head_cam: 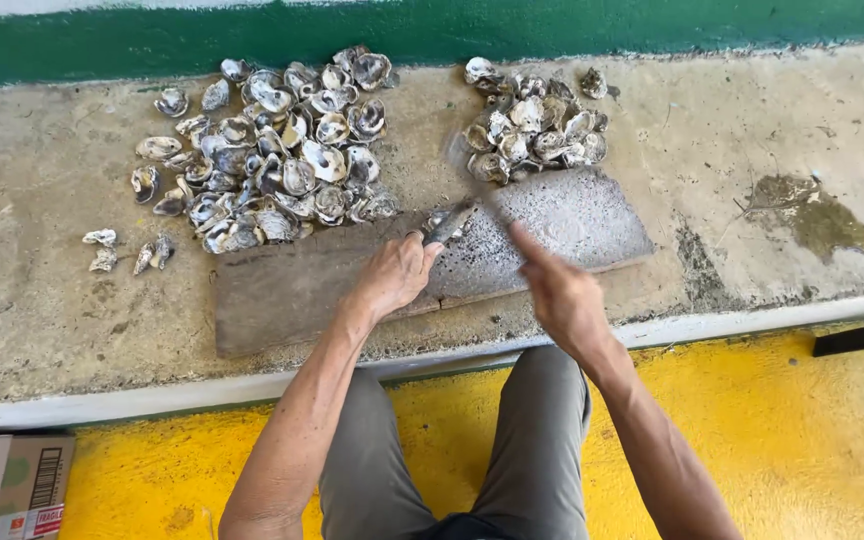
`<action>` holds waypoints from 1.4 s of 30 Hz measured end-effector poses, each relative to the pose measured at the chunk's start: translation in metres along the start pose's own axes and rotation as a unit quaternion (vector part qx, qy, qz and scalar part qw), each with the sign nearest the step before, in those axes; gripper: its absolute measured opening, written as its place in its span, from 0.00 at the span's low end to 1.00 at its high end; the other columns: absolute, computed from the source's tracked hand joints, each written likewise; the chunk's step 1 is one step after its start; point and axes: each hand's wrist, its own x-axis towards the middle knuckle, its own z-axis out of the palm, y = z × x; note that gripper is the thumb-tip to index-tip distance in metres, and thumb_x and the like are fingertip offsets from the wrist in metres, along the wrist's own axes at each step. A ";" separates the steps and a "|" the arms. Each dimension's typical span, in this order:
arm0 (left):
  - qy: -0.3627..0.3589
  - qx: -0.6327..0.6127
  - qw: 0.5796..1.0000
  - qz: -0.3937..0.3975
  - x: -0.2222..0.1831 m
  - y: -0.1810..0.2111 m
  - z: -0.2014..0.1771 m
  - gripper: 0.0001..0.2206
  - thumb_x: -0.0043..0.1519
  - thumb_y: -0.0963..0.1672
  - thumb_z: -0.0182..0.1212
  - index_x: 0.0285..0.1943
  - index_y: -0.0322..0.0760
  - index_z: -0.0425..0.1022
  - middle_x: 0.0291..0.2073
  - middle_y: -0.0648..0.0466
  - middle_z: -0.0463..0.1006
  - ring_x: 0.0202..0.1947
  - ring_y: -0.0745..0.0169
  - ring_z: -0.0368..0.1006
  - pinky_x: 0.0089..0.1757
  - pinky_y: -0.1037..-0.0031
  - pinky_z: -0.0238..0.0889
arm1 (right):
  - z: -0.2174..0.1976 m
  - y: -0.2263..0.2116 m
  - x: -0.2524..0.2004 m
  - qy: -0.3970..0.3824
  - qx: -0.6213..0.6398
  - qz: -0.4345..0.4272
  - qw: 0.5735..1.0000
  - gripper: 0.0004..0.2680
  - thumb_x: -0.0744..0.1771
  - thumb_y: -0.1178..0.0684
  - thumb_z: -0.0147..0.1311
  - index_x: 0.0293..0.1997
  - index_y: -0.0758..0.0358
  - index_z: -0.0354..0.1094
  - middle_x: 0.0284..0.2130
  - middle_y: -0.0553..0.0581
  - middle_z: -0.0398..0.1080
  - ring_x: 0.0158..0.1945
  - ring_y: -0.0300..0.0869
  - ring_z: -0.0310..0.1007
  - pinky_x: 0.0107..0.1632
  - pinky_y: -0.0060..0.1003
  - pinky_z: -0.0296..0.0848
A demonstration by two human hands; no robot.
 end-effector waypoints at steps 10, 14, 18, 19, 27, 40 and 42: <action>0.064 -0.006 0.998 0.009 -0.012 -0.012 0.031 0.19 0.73 0.52 0.40 0.42 0.32 0.68 0.17 0.58 0.64 0.11 0.71 0.53 0.11 0.75 0.49 | 0.010 0.032 -0.009 -0.069 -0.077 0.045 0.994 0.18 0.68 0.54 0.55 0.67 0.51 0.63 0.36 0.68 0.77 0.35 0.59 0.78 0.35 0.52 0.75; 0.065 0.030 0.997 -0.023 -0.032 0.014 0.024 0.20 0.73 0.52 0.41 0.46 0.31 0.69 0.18 0.57 0.67 0.12 0.70 0.57 0.13 0.75 0.52 | 0.015 0.045 -0.014 -0.114 -0.168 0.090 0.975 0.18 0.68 0.51 0.55 0.67 0.50 0.61 0.32 0.70 0.75 0.29 0.61 0.76 0.30 0.55 0.73; 0.074 0.034 0.996 -0.044 -0.044 0.044 0.003 0.20 0.72 0.52 0.43 0.52 0.28 0.67 0.18 0.56 0.71 0.12 0.70 0.63 0.14 0.75 0.57 | 0.015 0.040 -0.017 -0.123 -0.186 0.089 0.971 0.18 0.68 0.50 0.55 0.67 0.48 0.61 0.32 0.70 0.72 0.27 0.60 0.75 0.28 0.55 0.72; 0.037 -0.060 0.996 -0.057 -0.044 0.047 -0.001 0.19 0.71 0.52 0.43 0.51 0.29 0.67 0.18 0.55 0.72 0.13 0.71 0.67 0.14 0.75 0.59 | 0.015 0.042 -0.018 -0.134 -0.196 0.089 0.967 0.19 0.67 0.49 0.55 0.68 0.47 0.59 0.32 0.70 0.72 0.26 0.59 0.75 0.27 0.54 0.73; -0.039 -0.571 0.802 -0.168 -0.050 0.046 -0.010 0.19 0.72 0.50 0.48 0.48 0.24 0.67 0.21 0.55 0.70 0.14 0.69 0.65 0.15 0.75 0.61 | 0.019 0.063 -0.027 -0.168 -0.227 0.098 0.954 0.24 0.68 0.46 0.54 0.74 0.42 0.51 0.29 0.68 0.74 0.25 0.57 0.76 0.27 0.52 0.74; 0.012 -0.423 0.896 -0.137 -0.042 0.044 0.013 0.16 0.69 0.49 0.49 0.54 0.30 0.67 0.23 0.54 0.72 0.13 0.71 0.62 0.13 0.79 0.59 | 0.017 0.062 -0.020 -0.192 -0.175 0.138 0.956 0.21 0.70 0.47 0.46 0.74 0.47 0.50 0.19 0.62 0.73 0.17 0.50 0.71 0.23 0.49 0.71; 0.008 -0.430 0.892 -0.135 -0.039 0.042 0.011 0.15 0.68 0.49 0.49 0.54 0.33 0.66 0.25 0.57 0.74 0.14 0.72 0.62 0.13 0.80 0.58 | 0.020 0.068 -0.018 -0.194 -0.171 0.144 0.955 0.19 0.70 0.48 0.44 0.72 0.50 0.51 0.17 0.61 0.72 0.16 0.49 0.70 0.23 0.50 0.70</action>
